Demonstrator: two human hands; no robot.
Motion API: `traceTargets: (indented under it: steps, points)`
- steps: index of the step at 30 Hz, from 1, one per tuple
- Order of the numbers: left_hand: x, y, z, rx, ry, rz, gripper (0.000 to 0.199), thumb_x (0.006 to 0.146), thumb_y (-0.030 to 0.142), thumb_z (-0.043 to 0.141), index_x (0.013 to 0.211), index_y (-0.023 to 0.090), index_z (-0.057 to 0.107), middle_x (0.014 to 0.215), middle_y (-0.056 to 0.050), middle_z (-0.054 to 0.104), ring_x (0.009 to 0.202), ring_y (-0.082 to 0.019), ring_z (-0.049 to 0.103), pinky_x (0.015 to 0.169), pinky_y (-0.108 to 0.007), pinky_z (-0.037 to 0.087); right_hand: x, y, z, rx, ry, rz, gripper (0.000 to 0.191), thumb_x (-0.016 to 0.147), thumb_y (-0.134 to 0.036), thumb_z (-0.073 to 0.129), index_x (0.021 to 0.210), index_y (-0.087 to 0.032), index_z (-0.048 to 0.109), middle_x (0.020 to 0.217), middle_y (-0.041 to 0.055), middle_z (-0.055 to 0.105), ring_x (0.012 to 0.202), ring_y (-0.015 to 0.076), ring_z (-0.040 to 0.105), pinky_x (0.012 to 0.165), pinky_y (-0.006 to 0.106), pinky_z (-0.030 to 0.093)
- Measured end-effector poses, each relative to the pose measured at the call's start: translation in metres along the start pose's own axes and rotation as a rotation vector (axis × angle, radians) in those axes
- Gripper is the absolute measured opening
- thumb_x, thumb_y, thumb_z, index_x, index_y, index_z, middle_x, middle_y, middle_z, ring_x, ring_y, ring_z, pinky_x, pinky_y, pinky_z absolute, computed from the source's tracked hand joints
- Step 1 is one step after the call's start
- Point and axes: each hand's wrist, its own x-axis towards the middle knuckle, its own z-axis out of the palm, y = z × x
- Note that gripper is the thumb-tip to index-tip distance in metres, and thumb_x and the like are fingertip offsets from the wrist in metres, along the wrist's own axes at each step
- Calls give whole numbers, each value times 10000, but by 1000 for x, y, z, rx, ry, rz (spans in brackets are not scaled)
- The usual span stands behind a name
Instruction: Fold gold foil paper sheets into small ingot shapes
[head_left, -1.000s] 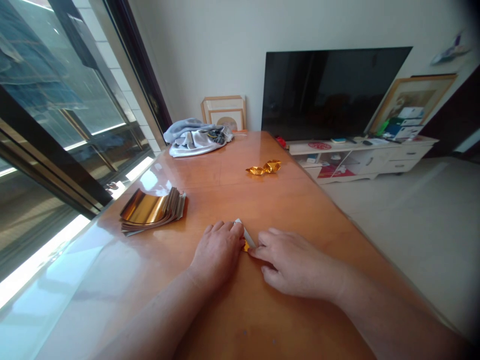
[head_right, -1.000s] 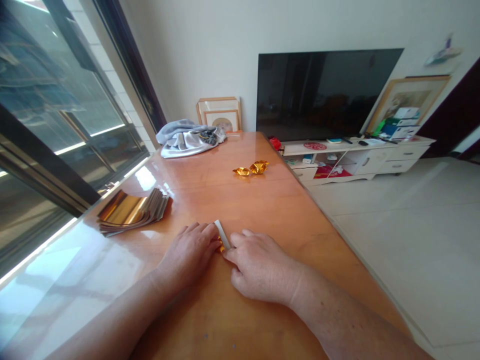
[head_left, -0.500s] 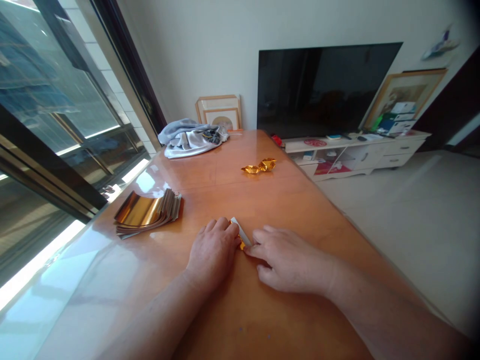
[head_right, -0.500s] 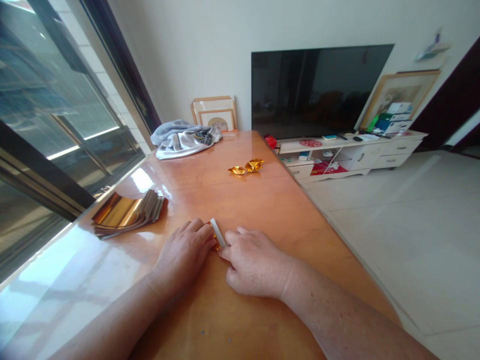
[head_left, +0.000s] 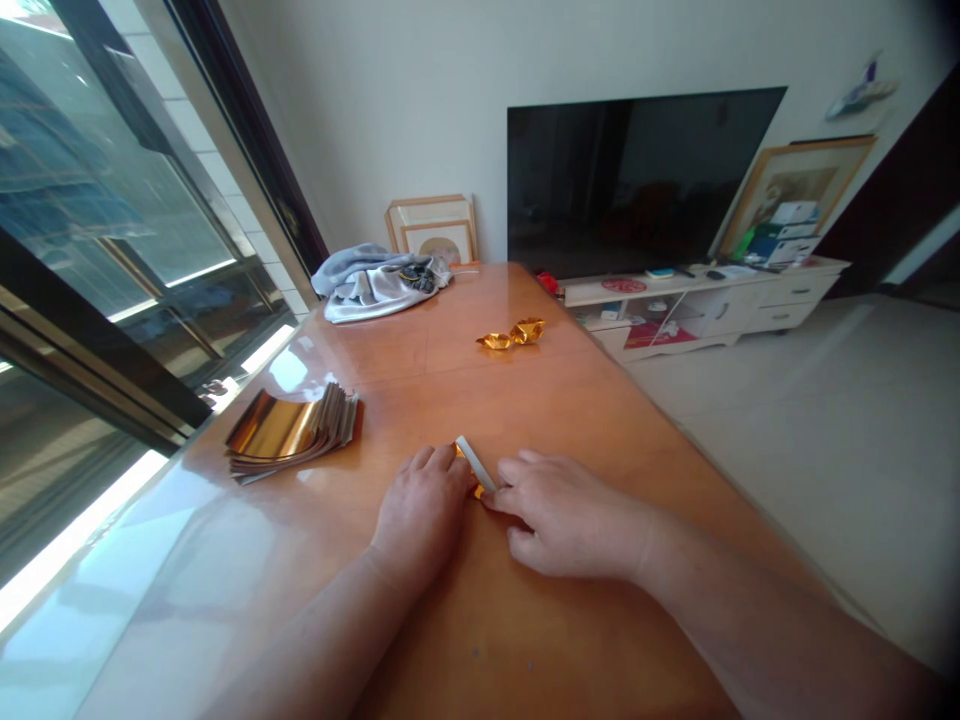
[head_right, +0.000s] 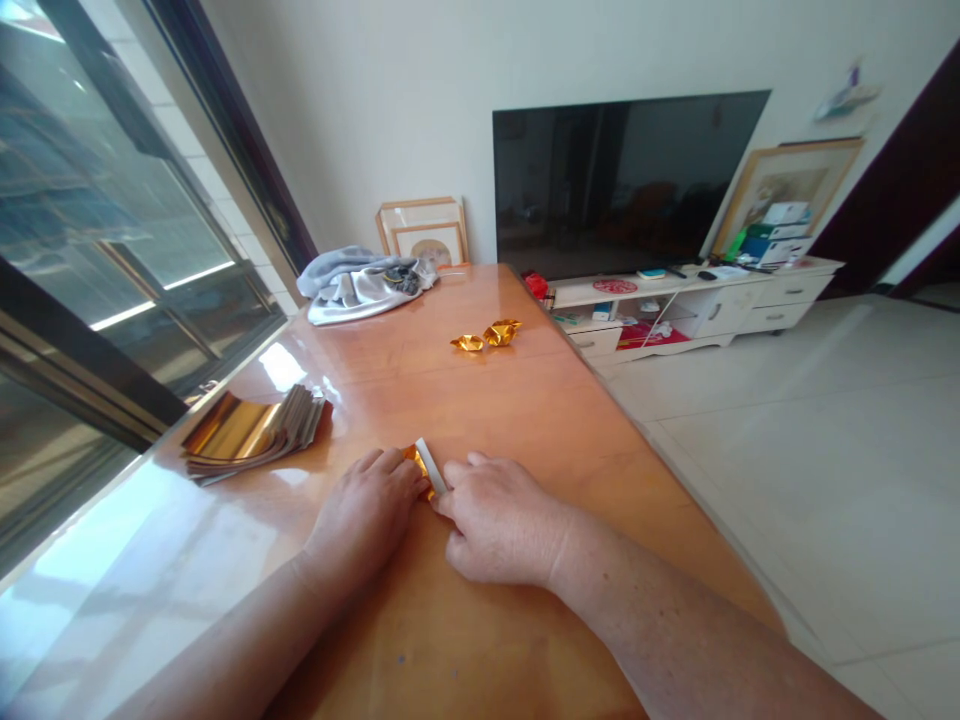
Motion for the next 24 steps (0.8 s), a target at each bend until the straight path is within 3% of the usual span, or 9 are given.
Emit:
traceTargets:
  steps: [8, 13, 19, 24]
  points:
    - [0, 11, -7, 102, -86, -8, 229, 953, 167, 466, 1014, 198, 685, 1090, -100, 628, 1023, -259, 579, 908, -398, 485, 0, 0, -2, 3, -5, 6, 279, 853, -294, 543, 1015, -211, 754, 1035, 94, 638, 929, 249, 544, 825, 367, 428]
    - [-5, 21, -18, 182, -167, -1, 279, 931, 119, 441, 1025, 172, 698, 1045, -127, 644, 978, -276, 590, 833, -399, 491, -1, -1, -1, 7, 26, 5, 314, 851, -288, 540, 1079, -205, 741, 1106, 103, 649, 966, 256, 560, 864, 374, 450]
    - [-21, 22, -21, 234, -143, 107, 276, 923, 124, 451, 1076, 167, 677, 1003, -118, 642, 943, -289, 569, 810, -422, 440, -3, -5, -1, 12, 38, 7, 332, 842, -277, 546, 1109, -207, 731, 1147, 107, 653, 988, 261, 569, 887, 383, 460]
    - [-30, 17, -20, 196, -83, 115, 301, 956, 177, 435, 1181, 211, 632, 1044, -97, 621, 940, -268, 537, 799, -409, 396, -3, -5, -2, 7, 24, -6, 339, 823, -269, 553, 1098, -193, 736, 1159, 123, 650, 1017, 275, 566, 901, 398, 454]
